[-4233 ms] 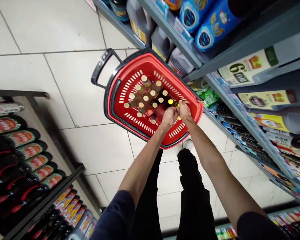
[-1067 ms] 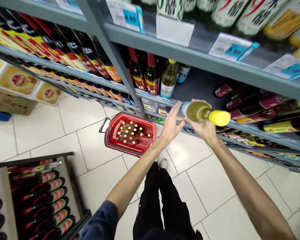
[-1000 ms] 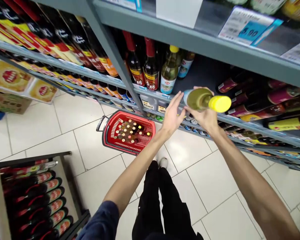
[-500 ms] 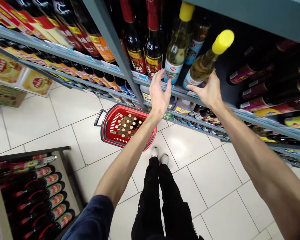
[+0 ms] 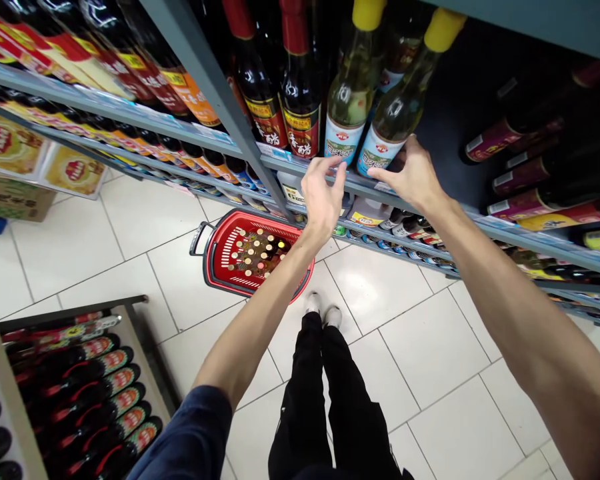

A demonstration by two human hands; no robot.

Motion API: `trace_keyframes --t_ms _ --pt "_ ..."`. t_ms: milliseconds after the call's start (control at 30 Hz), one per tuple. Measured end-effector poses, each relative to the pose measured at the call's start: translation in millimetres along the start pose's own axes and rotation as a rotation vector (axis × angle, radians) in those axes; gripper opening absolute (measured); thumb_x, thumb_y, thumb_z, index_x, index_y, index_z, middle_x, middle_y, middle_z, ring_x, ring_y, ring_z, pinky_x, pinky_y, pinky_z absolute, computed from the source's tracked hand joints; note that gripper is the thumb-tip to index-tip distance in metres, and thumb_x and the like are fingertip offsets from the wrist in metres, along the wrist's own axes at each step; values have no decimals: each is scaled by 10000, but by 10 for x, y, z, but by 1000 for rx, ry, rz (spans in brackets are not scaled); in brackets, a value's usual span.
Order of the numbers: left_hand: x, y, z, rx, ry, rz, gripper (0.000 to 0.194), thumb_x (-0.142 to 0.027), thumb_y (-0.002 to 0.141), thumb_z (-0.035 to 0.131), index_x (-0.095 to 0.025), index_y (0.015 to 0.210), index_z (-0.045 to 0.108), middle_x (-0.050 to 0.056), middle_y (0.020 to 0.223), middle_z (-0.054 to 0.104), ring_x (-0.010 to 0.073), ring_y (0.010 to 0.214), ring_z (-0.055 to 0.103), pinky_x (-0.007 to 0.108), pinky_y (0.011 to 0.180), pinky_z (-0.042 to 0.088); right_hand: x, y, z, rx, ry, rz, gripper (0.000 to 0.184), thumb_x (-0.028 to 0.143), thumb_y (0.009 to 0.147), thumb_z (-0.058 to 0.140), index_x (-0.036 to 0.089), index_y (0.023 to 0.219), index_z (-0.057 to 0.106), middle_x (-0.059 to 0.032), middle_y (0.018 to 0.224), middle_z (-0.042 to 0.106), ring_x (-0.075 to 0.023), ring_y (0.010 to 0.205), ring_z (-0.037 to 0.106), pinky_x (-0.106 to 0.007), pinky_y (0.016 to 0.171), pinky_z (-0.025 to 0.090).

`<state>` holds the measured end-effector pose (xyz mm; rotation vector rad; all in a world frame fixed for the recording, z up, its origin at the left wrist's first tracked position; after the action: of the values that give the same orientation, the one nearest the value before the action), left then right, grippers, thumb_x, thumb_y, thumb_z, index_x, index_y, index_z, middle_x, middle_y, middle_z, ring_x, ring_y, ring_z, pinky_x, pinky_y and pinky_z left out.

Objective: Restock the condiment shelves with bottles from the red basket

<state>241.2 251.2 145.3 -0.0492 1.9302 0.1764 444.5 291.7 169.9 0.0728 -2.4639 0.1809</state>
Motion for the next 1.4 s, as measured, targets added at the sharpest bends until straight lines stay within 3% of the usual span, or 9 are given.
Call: trace_keyframes --t_ms 167,300,433,500,633,800,1100,1267,1400 --pt "-114 -7 194 54 -26 -23 381 -518 1023 554 -221 1147 760 74 1007 766 179 825 706 346 860 572 -122 35 131 40 68 -35 711 481 808 837 172 1371 531 -155 1262 726 -313 1139 722 -459 944 616" --pt "-34 -127 100 -4 -13 -90 367 -479 1034 545 -195 1112 764 62 925 754 145 695 652 302 740 544 -81 17 94 40 52 -50 708 489 838 809 140 1385 527 -175 1276 706 -311 1183 693 -461 986 588" --pt "275 -159 -207 -21 61 -139 352 -458 1028 549 -205 1168 749 17 751 700 131 600 590 282 664 499 150 -313 -282 -250 -35 -18 586 501 859 786 193 1315 584 -167 1312 661 -305 1179 664 -470 954 590" --pt "414 -75 -337 26 137 -121 352 -452 1014 567 -219 1212 741 9 719 690 142 609 596 290 682 499 291 -533 -341 -363 -47 8 395 496 945 680 213 1218 639 -130 1150 701 -248 981 694 -419 854 603" --pt "513 178 -426 171 277 -30 370 -449 1010 563 -235 1263 727 57 860 753 191 789 675 326 824 518 512 -561 262 -94 -43 -2 365 504 1011 564 229 1213 694 -9 698 619 -188 654 631 -392 788 581" --pt "484 369 -376 278 370 0 395 -478 1036 496 -216 1223 726 94 1006 759 239 994 687 366 954 504 481 -275 749 -40 -11 76 495 581 1054 414 201 1248 665 -86 840 670 -241 841 694 -431 870 571" --pt "548 514 -275 327 178 50 279 -469 944 621 -223 980 746 79 830 700 287 1033 669 414 984 486 501 -204 790 15 -195 11 572 562 1084 235 156 1197 623 -148 869 688 -334 915 722 -527 889 558" --pt "622 544 -270 348 116 36 268 -482 920 632 -236 941 737 110 923 736 309 1072 663 427 994 488 445 -181 764 8 -193 2 583 566 1087 202 172 1207 615 -143 921 712 -339 965 730 -480 870 555" --pt "666 570 -239 363 188 114 427 -620 932 595 -223 968 746 134 951 736 316 1080 675 434 1005 497 382 -216 725 9 -123 39 560 616 1070 304 188 1227 628 -130 944 721 -326 1020 718 -424 858 541"
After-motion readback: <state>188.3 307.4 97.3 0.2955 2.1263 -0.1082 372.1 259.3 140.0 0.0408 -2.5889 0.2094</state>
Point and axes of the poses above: each hand's wrist, its own y-axis towards the middle knuckle, its own z-axis out of the palm, x = y × z, the point moved 9 cm from there along y, towards the middle knuckle
